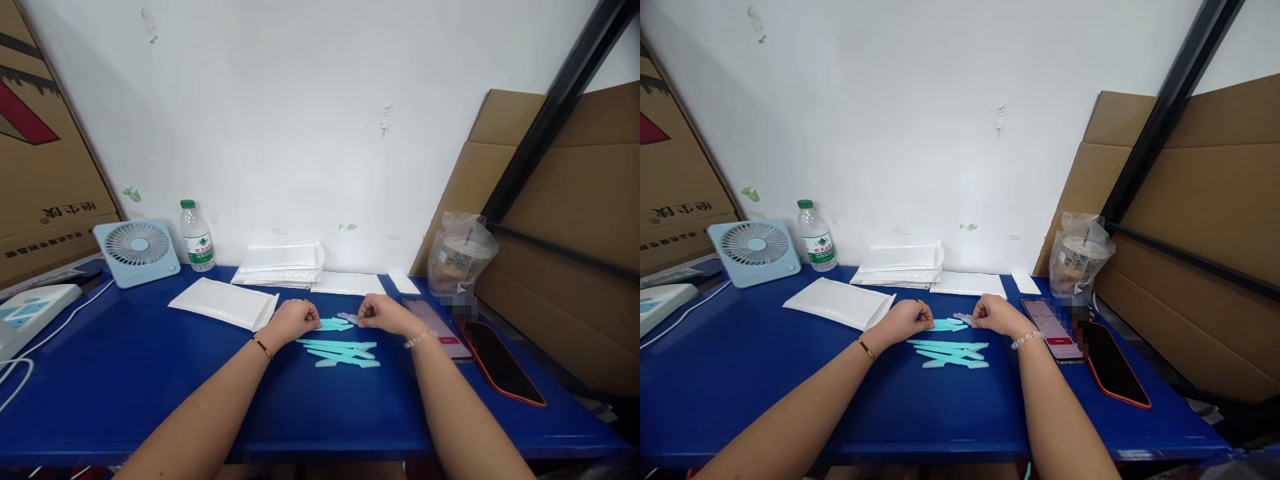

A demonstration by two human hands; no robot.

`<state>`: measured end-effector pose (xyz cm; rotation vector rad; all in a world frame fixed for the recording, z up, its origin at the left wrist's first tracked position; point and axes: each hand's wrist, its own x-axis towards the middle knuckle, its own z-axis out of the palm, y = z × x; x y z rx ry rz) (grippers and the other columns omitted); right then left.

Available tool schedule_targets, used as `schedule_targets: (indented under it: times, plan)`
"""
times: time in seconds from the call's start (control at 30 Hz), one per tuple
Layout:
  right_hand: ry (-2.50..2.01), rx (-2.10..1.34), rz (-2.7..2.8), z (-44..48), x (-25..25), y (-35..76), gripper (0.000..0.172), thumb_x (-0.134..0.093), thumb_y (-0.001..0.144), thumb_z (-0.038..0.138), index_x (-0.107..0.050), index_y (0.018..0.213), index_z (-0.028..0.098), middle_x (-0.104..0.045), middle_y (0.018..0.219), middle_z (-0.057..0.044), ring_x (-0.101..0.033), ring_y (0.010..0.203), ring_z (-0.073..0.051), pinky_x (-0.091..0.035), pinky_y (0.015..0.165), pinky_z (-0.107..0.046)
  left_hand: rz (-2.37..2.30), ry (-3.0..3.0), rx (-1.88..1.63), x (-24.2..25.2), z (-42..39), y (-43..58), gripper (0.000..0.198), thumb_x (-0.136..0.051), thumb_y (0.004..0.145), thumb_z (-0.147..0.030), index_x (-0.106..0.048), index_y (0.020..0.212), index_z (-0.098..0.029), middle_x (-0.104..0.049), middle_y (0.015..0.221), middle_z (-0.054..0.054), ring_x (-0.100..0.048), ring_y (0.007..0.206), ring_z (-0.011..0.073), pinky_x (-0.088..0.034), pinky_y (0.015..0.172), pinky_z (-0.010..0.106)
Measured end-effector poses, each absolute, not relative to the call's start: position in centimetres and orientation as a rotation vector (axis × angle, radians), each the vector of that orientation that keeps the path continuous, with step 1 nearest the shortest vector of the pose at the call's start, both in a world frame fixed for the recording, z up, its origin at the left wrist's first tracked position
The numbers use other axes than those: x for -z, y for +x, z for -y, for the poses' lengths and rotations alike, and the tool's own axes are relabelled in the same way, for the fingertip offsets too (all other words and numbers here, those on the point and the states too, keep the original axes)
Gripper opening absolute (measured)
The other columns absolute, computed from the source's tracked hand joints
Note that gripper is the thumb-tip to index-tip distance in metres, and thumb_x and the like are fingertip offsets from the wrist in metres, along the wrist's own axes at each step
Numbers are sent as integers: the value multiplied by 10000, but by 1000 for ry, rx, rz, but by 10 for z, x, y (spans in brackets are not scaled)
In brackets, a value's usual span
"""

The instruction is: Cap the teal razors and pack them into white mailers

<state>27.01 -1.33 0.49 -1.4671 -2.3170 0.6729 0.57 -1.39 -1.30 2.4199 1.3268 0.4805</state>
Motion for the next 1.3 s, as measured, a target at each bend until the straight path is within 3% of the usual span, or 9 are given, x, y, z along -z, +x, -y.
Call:
schedule_targets:
  times: [0.23, 0.33, 0.53, 0.73, 0.87, 1.0, 1.13, 1.3]
  plan:
    - [-1411, -855, 2590, 25, -15, 273, 207, -769, 533, 310, -709, 685, 183, -611, 725, -12, -527, 628, -139, -378, 532, -223, -1220, 2415, -548, 6, 24, 10, 244, -618, 720, -432, -668, 826, -217, -637, 774, -5, -566, 695, 133, -359, 592, 219]
    - [-1394, -915, 2581, 24, -13, 268, 186, -737, 578, 320, -696, 687, 176, -598, 670, -1, -521, 598, -132, -376, 525, -224, -1107, 2420, -540, 3, 30, 13, 285, -601, 731, -468, -682, 835, -216, -648, 805, 7, -570, 728, 141, -367, 603, 218]
    - [-1341, -805, 2455, 20, -9, 265, 150, -686, 648, 303, -663, 717, 171, -583, 792, -17, -517, 660, -130, -395, 571, -220, -1127, 2458, -497, 2, 28, 12, 200, -552, 775, -342, -677, 740, -190, -665, 767, 19, -569, 701, 142, -364, 596, 227]
    - [-1294, -800, 2338, 17, -6, 264, 100, -634, 692, 255, -637, 746, 171, -590, 770, -17, -520, 662, -128, -397, 569, -216, -1172, 2420, -622, -2, 25, 10, 198, -542, 783, -363, -671, 809, -216, -665, 821, 0, -576, 752, 139, -376, 631, 222]
    - [-1384, -756, 2349, 12, -3, 271, 66, -629, 683, 220, -650, 721, 170, -621, 758, -20, -535, 667, -136, -391, 574, -223, -1250, 2419, -590, 1, 22, 6, 197, -532, 777, -345, -668, 749, -206, -664, 800, 11, -574, 738, 149, -373, 625, 230]
    - [-1488, -686, 2326, 11, -3, 275, 159, -710, 627, 278, -664, 737, 173, -617, 752, -22, -528, 660, -147, -392, 568, -235, -1334, 2333, -504, 7, 17, 0, 191, -557, 748, -367, -669, 779, -216, -658, 778, 7, -571, 689, 149, -367, 580, 229]
    - [-1259, -722, 2427, 18, -5, 261, 164, -701, 663, 314, -674, 769, 191, -580, 818, -14, -526, 706, -136, -402, 608, -227, -1335, 2445, -546, 8, 20, 3, 187, -632, 692, -349, -670, 826, -225, -643, 803, 6, -568, 762, 162, -375, 639, 232]
    - [-1261, -743, 2544, 22, 0, 245, 149, -712, 644, 286, -668, 739, 180, -530, 795, -1, -510, 666, -116, -387, 574, -214, -1149, 2576, -486, 6, 29, 14, 241, -629, 709, -452, -679, 796, -233, -646, 809, 3, -571, 798, 166, -370, 702, 245]
